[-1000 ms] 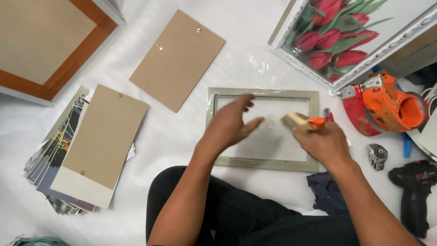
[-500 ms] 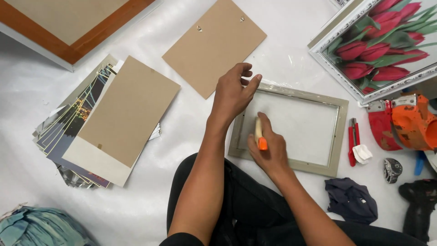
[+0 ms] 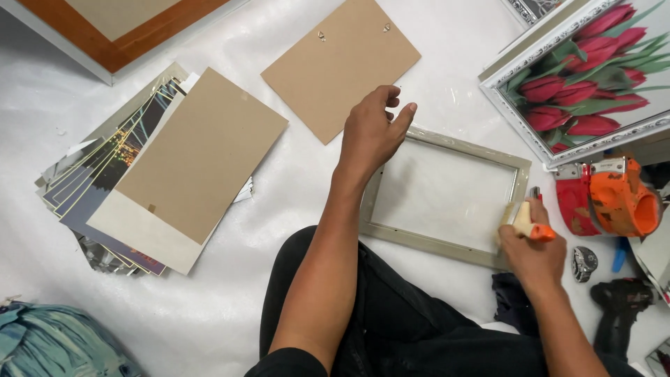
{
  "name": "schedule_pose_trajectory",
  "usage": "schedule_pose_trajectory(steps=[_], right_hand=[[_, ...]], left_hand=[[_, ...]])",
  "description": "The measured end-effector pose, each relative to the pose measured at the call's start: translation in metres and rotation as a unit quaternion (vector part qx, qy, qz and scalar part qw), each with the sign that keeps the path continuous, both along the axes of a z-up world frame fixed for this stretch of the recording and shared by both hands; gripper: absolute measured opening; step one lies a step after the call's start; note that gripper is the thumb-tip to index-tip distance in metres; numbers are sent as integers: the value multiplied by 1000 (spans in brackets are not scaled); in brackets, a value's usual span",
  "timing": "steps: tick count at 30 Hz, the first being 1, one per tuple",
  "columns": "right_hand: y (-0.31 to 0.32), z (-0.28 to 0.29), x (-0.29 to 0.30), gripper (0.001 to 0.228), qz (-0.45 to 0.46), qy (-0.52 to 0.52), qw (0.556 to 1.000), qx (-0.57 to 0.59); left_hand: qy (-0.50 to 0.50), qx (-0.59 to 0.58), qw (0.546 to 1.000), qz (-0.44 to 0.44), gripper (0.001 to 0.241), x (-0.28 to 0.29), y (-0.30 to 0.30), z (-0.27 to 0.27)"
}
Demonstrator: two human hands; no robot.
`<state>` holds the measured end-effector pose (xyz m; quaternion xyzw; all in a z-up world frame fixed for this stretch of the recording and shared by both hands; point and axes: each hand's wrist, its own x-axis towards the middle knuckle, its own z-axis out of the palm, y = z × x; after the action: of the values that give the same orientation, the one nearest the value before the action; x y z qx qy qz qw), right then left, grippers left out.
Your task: Framing a picture by opening the frame, cleaning the glass, and inserting the artwork.
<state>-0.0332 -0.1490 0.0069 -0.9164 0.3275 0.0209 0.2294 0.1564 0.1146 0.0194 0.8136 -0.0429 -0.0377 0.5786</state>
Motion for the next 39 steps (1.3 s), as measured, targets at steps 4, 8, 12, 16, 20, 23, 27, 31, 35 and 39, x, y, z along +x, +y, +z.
schedule_pose_trajectory(steps=[4, 8, 12, 16, 20, 23, 27, 31, 35, 39], right_hand=[[78, -1, 16, 70, -1, -31, 993, 113], [135, -3, 34, 66, 7, -54, 972, 229], [148, 0, 55, 65, 24, 41, 971, 235], [139, -12, 85, 59, 28, 53, 975, 214], [136, -25, 117, 65, 44, -36, 973, 226], [133, -18, 115, 64, 76, -86, 966, 233], [122, -9, 72, 68, 116, -25, 954, 274], [60, -20, 26, 65, 52, -57, 964, 254], [22, 14, -30, 69, -21, -118, 974, 192], [31, 75, -90, 68, -48, -172, 967, 184]], left_hand=[[-4, -8, 1000, -7, 51, 0, -3, -2], [1, -3, 1000, -7, 51, 0, 0, 0], [3, -16, 1000, 0, 52, 2, 4, 0], [-1, -30, 1000, -1, 52, 3, 4, 2], [11, -28, 999, -22, 55, 8, -1, -9], [16, 4, 999, -41, 55, 8, -4, -17], [42, 57, 995, -70, 56, 8, -10, -24], [43, 89, 991, -85, 53, -7, -15, -32], [55, 130, 984, -113, 53, -31, -29, -54], [75, 163, 973, -146, 53, -60, -37, -63]])
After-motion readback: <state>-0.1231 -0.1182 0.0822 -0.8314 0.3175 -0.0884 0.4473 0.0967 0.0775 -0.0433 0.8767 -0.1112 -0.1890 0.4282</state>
